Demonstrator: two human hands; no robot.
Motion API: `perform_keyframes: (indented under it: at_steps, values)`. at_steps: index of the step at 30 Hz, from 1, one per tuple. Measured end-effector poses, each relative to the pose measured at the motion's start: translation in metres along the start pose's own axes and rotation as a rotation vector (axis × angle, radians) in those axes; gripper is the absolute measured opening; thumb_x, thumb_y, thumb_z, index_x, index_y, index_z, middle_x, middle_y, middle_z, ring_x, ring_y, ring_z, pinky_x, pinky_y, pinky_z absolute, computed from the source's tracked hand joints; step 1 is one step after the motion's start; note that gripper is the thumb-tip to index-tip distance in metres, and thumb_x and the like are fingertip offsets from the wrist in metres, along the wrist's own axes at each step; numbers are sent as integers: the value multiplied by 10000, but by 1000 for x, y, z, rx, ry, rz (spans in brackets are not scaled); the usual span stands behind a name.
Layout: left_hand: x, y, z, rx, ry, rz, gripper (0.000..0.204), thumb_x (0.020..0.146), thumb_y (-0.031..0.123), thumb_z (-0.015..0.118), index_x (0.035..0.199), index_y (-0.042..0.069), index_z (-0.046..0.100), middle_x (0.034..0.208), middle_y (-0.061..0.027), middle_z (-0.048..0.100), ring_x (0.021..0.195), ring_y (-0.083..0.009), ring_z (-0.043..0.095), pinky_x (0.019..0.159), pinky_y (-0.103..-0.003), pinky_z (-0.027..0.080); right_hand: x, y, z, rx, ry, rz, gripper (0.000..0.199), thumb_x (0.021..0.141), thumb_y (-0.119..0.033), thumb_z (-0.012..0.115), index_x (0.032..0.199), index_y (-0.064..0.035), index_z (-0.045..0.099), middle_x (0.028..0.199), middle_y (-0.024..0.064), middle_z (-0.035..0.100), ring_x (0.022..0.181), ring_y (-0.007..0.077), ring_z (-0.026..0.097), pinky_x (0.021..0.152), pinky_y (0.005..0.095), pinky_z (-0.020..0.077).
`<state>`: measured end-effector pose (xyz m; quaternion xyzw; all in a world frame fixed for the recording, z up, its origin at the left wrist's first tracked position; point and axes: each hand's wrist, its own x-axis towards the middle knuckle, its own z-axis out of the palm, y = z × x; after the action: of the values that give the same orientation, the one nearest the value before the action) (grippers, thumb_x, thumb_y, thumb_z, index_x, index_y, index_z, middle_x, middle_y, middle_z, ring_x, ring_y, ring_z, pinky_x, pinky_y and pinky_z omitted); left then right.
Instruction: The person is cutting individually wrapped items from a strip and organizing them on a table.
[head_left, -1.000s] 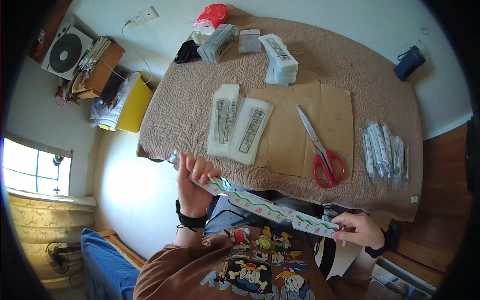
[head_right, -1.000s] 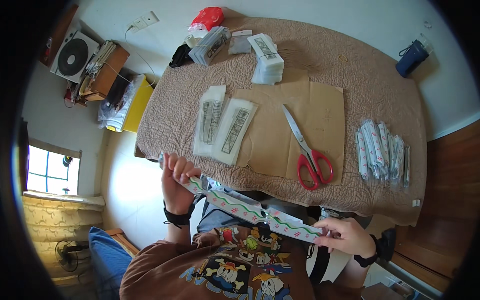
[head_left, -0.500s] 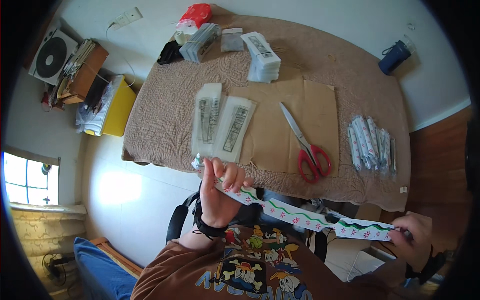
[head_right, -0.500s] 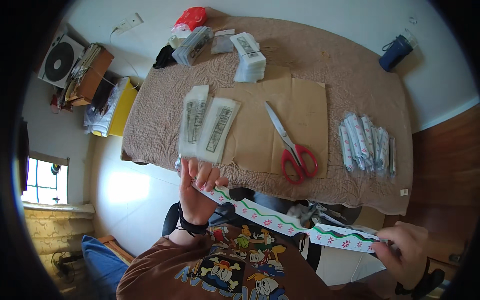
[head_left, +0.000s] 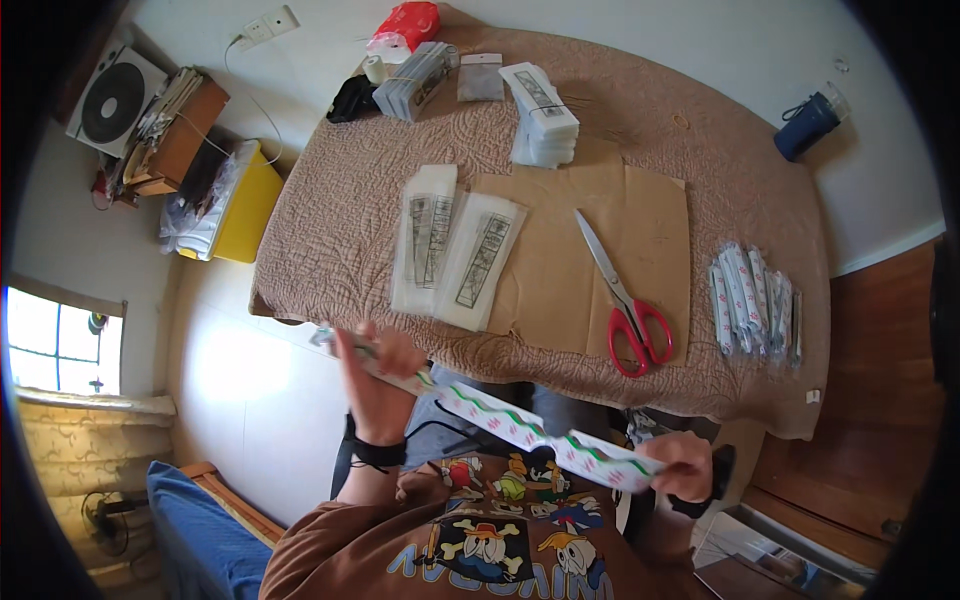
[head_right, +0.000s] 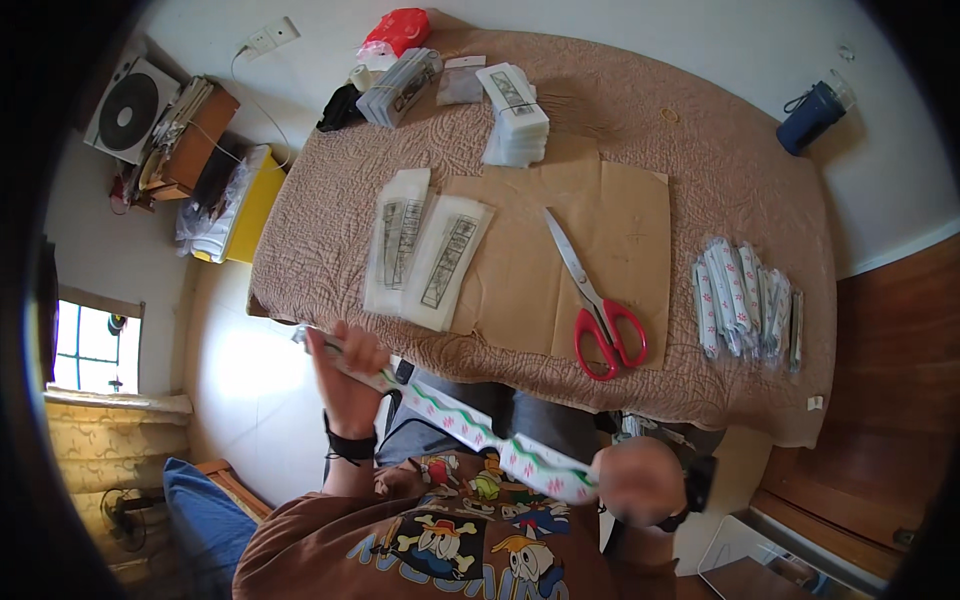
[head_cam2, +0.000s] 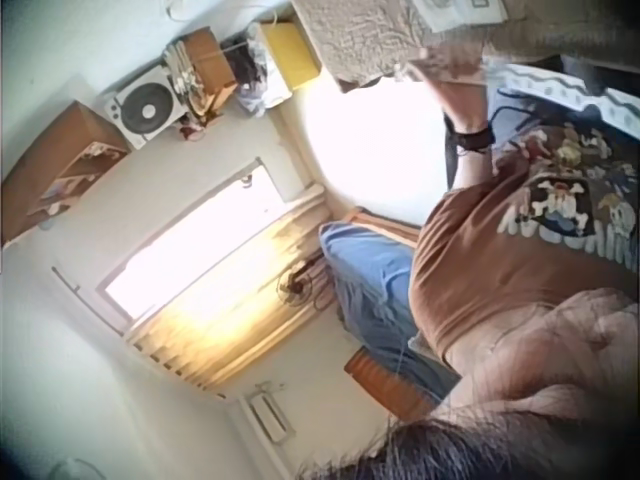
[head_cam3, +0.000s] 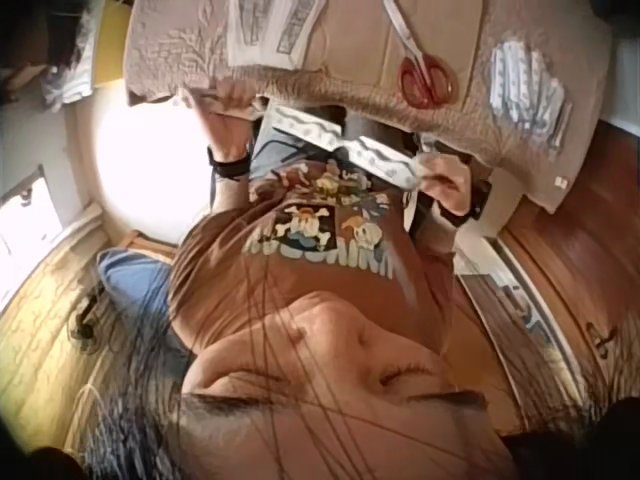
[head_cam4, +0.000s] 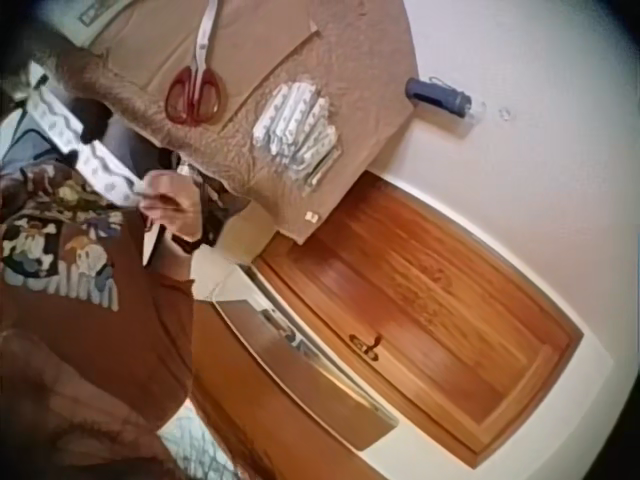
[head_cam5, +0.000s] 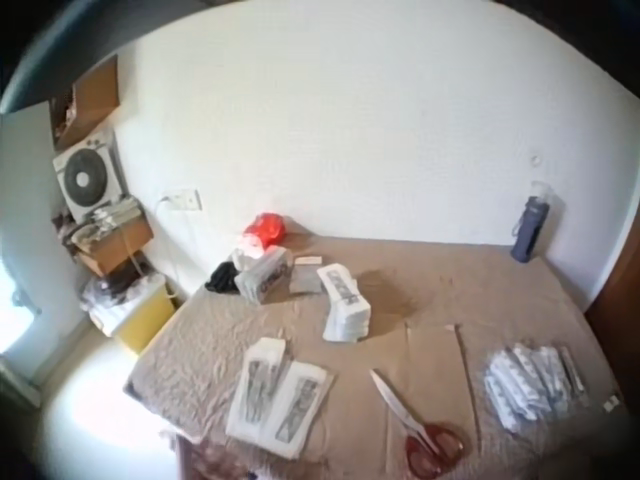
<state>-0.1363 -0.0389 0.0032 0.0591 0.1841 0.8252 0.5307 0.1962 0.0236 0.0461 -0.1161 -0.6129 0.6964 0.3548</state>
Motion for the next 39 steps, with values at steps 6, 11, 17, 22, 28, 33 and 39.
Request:
perform_keyframes:
  at_steps: [6,11,17,22,28,33,39]
  values:
    - [-38,-87,19,335,-93,-142,611,744,646,531,1010,98,470,832,-29,454,710,-138,440,661,-273,367,24,63,47,432,188,430,121,854,-120,568,833,-2,553,623,41,544,535,85,504,450,220,361]
    - [-52,-109,21,710,-87,-176,431,847,468,502,1000,66,463,821,-47,489,753,-142,477,756,-317,389,14,72,51,100,309,710,150,873,-150,558,821,-11,544,643,8,538,575,62,521,509,197,394]
    - [-35,-75,39,440,-66,-287,328,927,349,389,881,48,510,634,-28,483,681,-177,505,829,-347,387,-1,62,28,-45,72,624,166,881,-148,550,925,9,580,744,14,611,665,92,576,621,204,447]
    - [-9,-9,59,296,-11,-46,356,958,344,304,756,91,451,606,-26,442,568,-168,449,660,-315,381,-23,36,-20,-178,-265,641,176,884,-115,525,935,43,583,788,84,638,714,136,609,652,238,476]
    - [-5,-16,29,118,-91,-193,364,928,450,352,841,110,447,634,-4,403,531,-111,340,565,-260,294,-16,20,-18,242,-265,271,197,898,-54,451,822,82,571,692,125,623,624,168,614,594,265,493]
    - [-47,-84,32,305,3,-105,487,855,534,458,1086,106,488,926,-16,507,714,-107,457,663,-263,403,44,37,43,353,-65,643,254,948,-169,405,896,43,534,687,95,604,549,166,603,536,266,475]
    - [-51,-63,21,766,-162,-590,468,892,430,467,1126,26,498,816,-54,590,763,-130,522,814,-283,405,35,83,59,254,-22,681,266,941,-221,435,1009,16,534,751,82,620,617,146,615,604,251,479]
